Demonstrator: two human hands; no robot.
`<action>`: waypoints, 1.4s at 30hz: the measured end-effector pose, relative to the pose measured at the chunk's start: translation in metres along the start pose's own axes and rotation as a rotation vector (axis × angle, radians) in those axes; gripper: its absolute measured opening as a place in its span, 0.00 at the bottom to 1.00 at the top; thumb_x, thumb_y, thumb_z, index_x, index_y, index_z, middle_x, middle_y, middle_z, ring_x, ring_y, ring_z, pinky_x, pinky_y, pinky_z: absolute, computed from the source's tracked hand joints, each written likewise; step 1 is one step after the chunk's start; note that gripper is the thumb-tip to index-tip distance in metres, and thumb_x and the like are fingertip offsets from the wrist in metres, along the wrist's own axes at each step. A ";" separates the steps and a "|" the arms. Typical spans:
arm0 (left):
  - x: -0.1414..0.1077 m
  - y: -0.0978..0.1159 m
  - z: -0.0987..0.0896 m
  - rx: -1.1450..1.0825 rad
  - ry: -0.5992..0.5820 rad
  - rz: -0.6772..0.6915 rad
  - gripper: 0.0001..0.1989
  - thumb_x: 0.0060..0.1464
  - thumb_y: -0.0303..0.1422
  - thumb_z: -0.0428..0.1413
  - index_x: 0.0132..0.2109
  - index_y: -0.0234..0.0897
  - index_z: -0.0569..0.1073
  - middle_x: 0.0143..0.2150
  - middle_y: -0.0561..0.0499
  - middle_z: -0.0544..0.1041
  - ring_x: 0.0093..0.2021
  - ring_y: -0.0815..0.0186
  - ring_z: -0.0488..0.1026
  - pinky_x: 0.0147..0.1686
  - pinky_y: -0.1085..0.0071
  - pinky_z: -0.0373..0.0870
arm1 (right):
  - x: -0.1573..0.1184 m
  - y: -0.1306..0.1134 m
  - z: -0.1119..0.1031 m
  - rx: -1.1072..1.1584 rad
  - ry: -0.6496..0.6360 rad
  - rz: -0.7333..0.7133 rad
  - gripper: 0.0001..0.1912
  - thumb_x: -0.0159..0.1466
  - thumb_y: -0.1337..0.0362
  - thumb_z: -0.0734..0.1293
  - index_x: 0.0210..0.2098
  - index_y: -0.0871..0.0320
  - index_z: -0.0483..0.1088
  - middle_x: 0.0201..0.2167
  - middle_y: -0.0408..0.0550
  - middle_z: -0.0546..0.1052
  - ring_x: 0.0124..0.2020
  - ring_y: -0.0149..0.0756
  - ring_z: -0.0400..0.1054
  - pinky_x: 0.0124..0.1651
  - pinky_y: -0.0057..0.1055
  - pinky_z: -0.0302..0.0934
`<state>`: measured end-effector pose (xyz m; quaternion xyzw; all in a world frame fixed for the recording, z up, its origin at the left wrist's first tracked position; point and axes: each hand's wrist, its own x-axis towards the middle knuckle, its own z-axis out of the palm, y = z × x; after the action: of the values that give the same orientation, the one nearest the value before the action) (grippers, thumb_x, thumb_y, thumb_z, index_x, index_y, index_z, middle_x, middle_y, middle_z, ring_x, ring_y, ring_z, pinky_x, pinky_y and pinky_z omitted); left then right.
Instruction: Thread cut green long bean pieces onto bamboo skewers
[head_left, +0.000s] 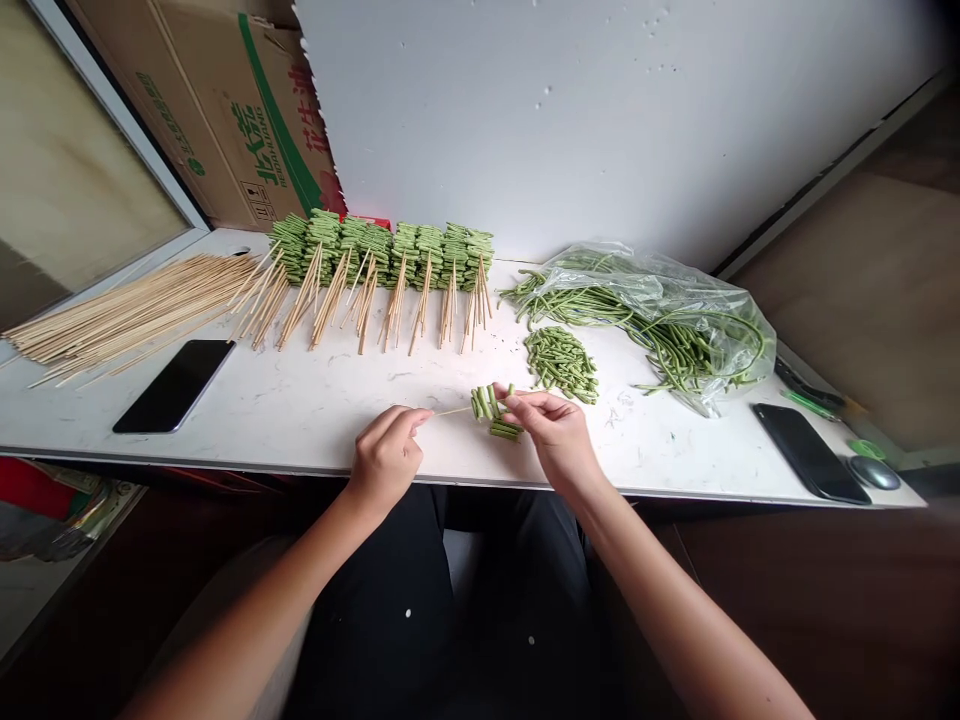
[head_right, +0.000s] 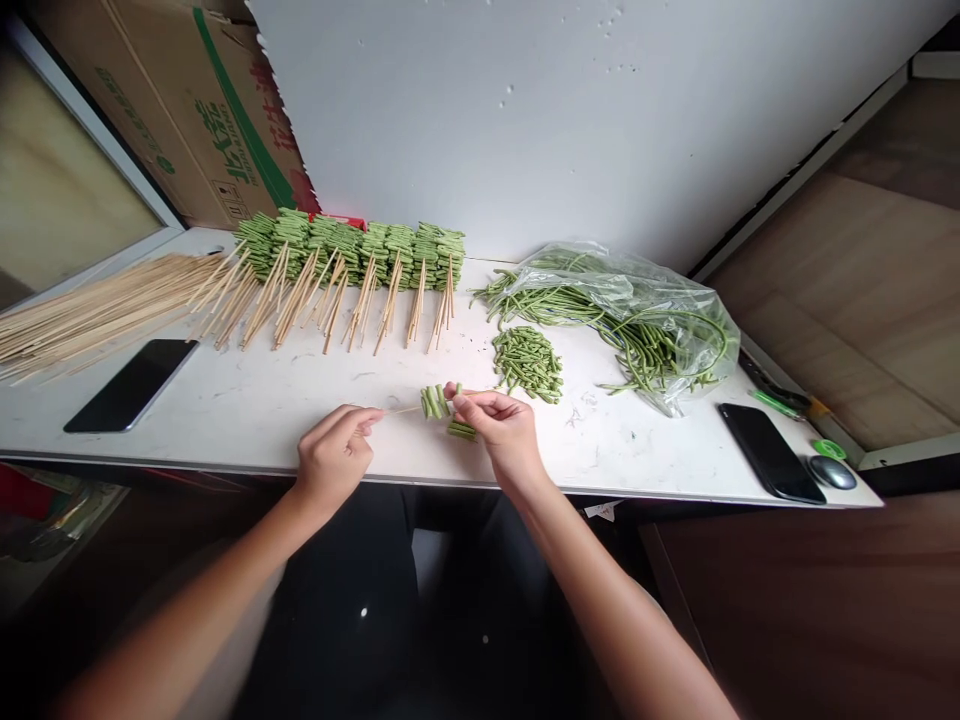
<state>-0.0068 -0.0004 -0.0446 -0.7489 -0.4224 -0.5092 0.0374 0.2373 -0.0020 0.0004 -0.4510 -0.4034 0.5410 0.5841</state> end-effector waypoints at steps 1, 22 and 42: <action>0.000 0.001 0.001 -0.009 -0.001 0.001 0.26 0.50 0.10 0.44 0.43 0.37 0.80 0.34 0.51 0.80 0.32 0.67 0.77 0.36 0.73 0.77 | -0.002 0.003 0.003 -0.012 0.002 0.016 0.11 0.55 0.55 0.83 0.31 0.52 0.83 0.41 0.49 0.86 0.53 0.48 0.80 0.54 0.42 0.75; 0.000 0.003 -0.001 -0.028 0.016 0.010 0.25 0.52 0.11 0.44 0.43 0.37 0.80 0.33 0.52 0.80 0.32 0.68 0.78 0.38 0.72 0.78 | -0.008 0.006 0.009 -0.146 0.022 -0.025 0.15 0.55 0.49 0.82 0.31 0.53 0.83 0.39 0.49 0.85 0.40 0.42 0.77 0.43 0.39 0.72; 0.012 0.001 -0.002 -0.110 0.010 -0.327 0.11 0.64 0.23 0.52 0.41 0.37 0.79 0.36 0.51 0.84 0.34 0.65 0.82 0.38 0.70 0.78 | 0.017 -0.029 -0.052 -1.432 -0.225 -0.431 0.05 0.67 0.64 0.73 0.41 0.53 0.82 0.37 0.53 0.82 0.43 0.53 0.70 0.46 0.47 0.67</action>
<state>-0.0063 0.0053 -0.0336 -0.6685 -0.5100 -0.5346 -0.0850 0.2963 0.0097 0.0143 -0.5734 -0.7928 0.0633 0.1966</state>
